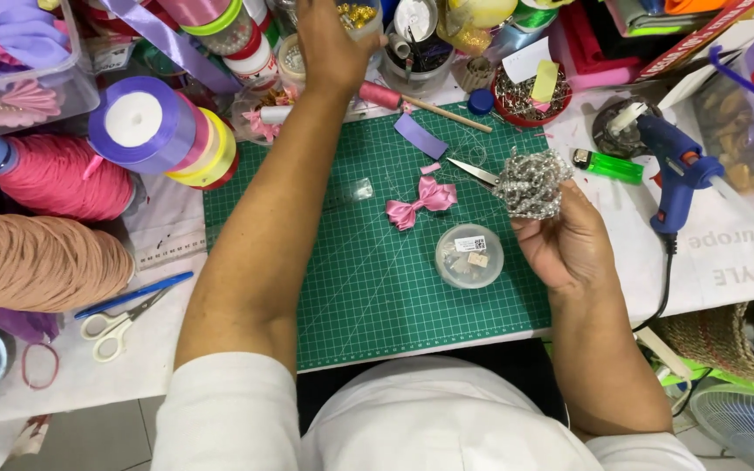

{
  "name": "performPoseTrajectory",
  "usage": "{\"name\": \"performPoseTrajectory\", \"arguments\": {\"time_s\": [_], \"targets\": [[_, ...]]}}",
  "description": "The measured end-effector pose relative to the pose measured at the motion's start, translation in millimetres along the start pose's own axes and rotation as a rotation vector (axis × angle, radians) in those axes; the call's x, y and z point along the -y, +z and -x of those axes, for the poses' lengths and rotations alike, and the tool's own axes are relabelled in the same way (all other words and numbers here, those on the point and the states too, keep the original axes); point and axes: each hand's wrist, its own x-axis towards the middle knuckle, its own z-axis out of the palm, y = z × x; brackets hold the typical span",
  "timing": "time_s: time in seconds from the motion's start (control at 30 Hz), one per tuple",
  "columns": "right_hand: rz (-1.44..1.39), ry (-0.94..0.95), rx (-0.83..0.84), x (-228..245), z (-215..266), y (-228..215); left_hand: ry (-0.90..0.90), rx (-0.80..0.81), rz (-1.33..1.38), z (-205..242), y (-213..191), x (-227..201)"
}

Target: Assembling and decorating a pink ribbon bow by applying hot glue and attaching small silver charms.

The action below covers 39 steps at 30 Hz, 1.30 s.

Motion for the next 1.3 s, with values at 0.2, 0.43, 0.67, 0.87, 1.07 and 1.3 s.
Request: {"name": "performPoseTrajectory", "arguments": {"time_s": [0.2,0.43,0.67,0.87,1.07,1.3], "targets": [[-0.025,0.009,0.048,-2.1,-2.7,-14.3,-0.117,0.156,-0.109,4.2,-16.3,-10.9],[-0.045,0.038,0.137,-6.4,2.0,-21.9,0.059,0.103,-0.566,17.8,-30.4,-44.7],[-0.016,0.045,0.205,-11.1,0.1,-13.2,0.035,0.521,0.526,82.3,-90.8,-148.9],[0.068,0.002,0.326,-18.3,-3.1,13.6,-0.064,0.604,0.909,140.0,-101.8,-159.4],[0.276,0.006,0.281,-10.2,-8.5,30.7,-0.121,0.429,0.805,140.4,-98.9,-150.3],[1.194,-0.629,0.233,22.2,-17.7,66.0,0.072,0.344,0.585,121.0,-102.2,-151.6]]}}
